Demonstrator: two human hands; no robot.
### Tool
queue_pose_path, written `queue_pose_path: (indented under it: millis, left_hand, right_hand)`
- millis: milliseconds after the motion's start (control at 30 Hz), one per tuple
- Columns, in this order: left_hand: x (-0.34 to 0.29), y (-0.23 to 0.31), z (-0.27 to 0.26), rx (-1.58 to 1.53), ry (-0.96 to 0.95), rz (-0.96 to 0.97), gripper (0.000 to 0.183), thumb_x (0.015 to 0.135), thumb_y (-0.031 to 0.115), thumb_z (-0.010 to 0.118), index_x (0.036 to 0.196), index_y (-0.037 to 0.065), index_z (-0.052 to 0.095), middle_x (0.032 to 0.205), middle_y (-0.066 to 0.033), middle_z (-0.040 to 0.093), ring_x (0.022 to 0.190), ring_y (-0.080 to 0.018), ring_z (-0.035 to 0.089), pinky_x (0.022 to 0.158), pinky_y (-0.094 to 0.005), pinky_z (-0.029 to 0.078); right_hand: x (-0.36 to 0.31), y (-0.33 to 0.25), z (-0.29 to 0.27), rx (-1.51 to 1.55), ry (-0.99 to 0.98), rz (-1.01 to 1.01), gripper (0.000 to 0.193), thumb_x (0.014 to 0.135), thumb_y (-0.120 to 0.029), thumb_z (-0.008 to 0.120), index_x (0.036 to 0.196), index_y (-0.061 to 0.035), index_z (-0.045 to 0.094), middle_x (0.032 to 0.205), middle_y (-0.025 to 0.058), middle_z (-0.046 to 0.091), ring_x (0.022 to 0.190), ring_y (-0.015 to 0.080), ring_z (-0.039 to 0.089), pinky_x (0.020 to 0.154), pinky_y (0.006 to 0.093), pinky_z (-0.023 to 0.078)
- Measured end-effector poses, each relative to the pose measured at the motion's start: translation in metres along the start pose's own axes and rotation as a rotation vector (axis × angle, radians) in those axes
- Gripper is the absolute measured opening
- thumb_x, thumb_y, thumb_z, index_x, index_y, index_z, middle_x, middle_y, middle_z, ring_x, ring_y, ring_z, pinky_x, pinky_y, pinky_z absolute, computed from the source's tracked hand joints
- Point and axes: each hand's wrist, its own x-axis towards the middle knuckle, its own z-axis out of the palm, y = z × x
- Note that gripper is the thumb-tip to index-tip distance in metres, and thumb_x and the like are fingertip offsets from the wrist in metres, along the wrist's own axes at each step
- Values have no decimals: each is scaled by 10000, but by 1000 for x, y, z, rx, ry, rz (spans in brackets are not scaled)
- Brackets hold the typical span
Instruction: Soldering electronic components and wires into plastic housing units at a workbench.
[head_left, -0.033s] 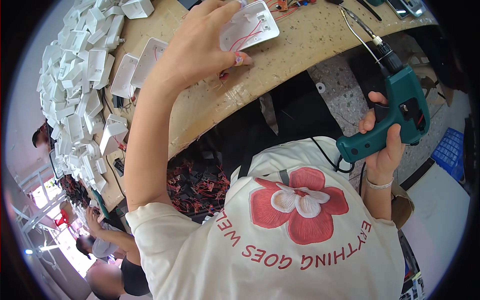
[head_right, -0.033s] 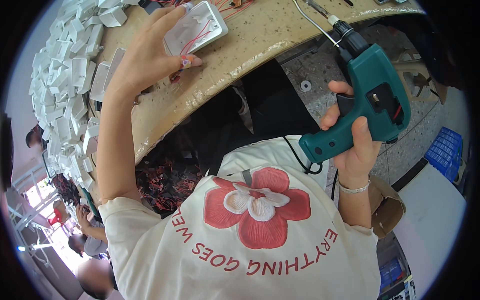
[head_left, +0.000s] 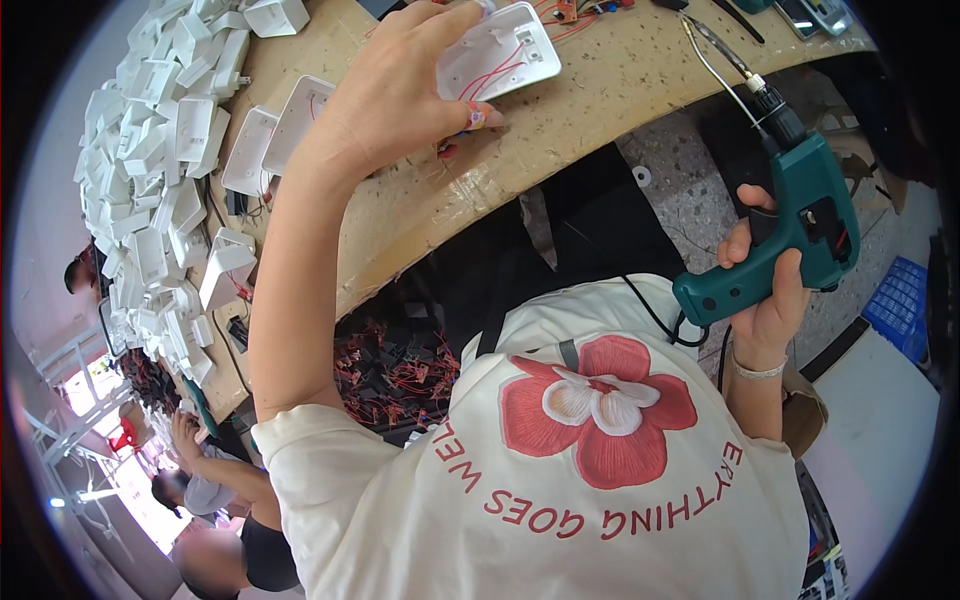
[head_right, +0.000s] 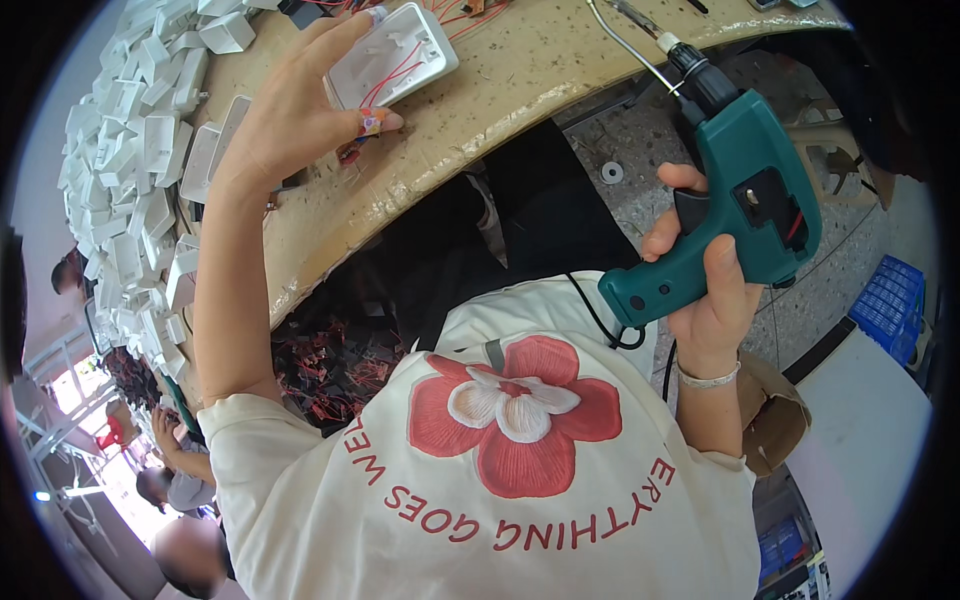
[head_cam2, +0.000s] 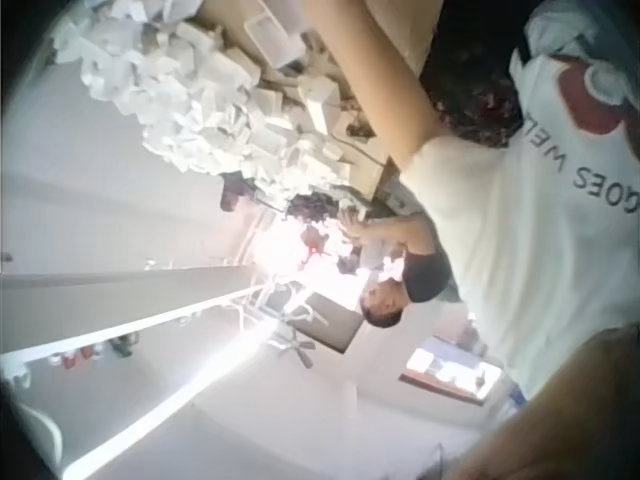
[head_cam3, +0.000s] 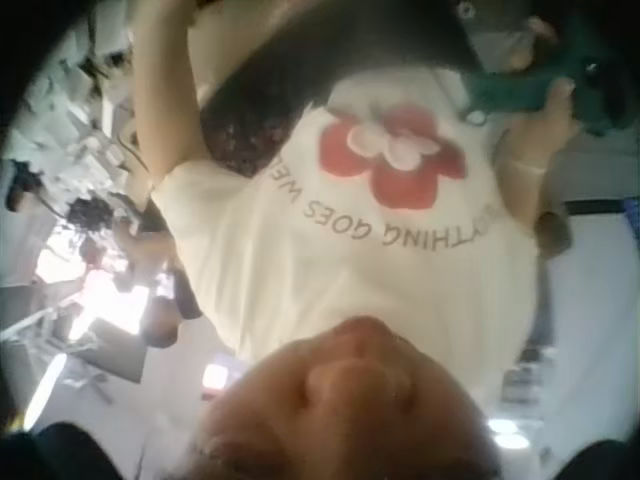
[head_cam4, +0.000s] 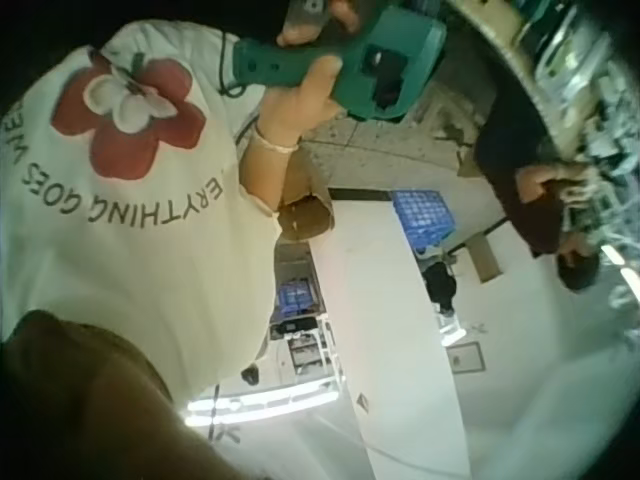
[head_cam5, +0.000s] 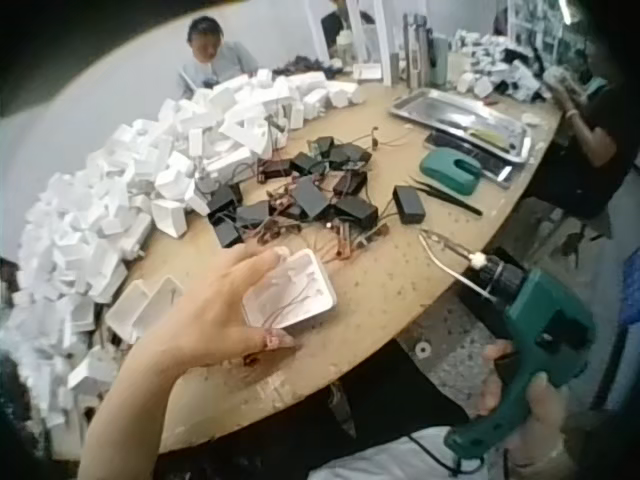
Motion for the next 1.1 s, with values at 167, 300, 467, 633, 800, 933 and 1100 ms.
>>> queue_pose_path:
  millis: [167,300,467,633,800,933,1100]
  left_hand:
    - [2,16,5,308,-214,-679,665,614,174,789,1202,37,508,1229,-183,462,1151,-318,472,918,-372,415]
    - [-9,13,8,222,-232,-723,863,581,252,819,1314,55,408,1200,-166,506,1139,-299,483,949,-348,378]
    - [-17,24,17,39,38,-892,572,642,94,726,1169,9,519,1005,-158,567,923,-325,554,794,-370,450]
    - [-23,21,31,643,269,-398,424,598,-44,638,1014,0,570,894,-134,538,815,-303,529,694,-364,446]
    - [-13,-1,18,999,654,-165,492,489,-78,592,967,34,575,869,-123,516,805,-295,503,676,-356,432]
    - [-9,7,33,938,32,-255,365,560,-35,567,914,51,559,890,-128,518,833,-287,502,706,-357,440]
    - [-18,0,31,935,238,-149,342,569,-26,573,902,50,553,857,-98,526,786,-281,505,663,-350,446]
  right_hand:
    - [2,2,-1,4,21,17,639,867,-301,572,1353,-36,252,1213,228,461,751,140,527,637,269,472]
    - [4,6,-3,5,27,22,641,865,-300,576,1351,-35,254,1212,224,463,749,140,524,634,268,473]
    - [6,8,-3,7,22,18,636,866,-295,575,1350,-33,256,1209,227,466,748,140,524,632,267,475]
    - [5,7,-3,-2,16,12,619,872,-286,566,1345,-28,262,1198,227,477,740,138,528,633,269,476]
    - [3,4,-4,-20,30,18,619,872,-301,563,1343,-28,267,1196,214,485,734,127,533,638,271,474]
    - [3,4,-7,0,39,31,615,873,-302,561,1342,-31,270,1200,211,483,737,123,532,639,269,472]
    - [4,1,-10,16,64,28,609,878,-295,555,1344,-33,264,1212,208,473,755,125,528,648,267,468]
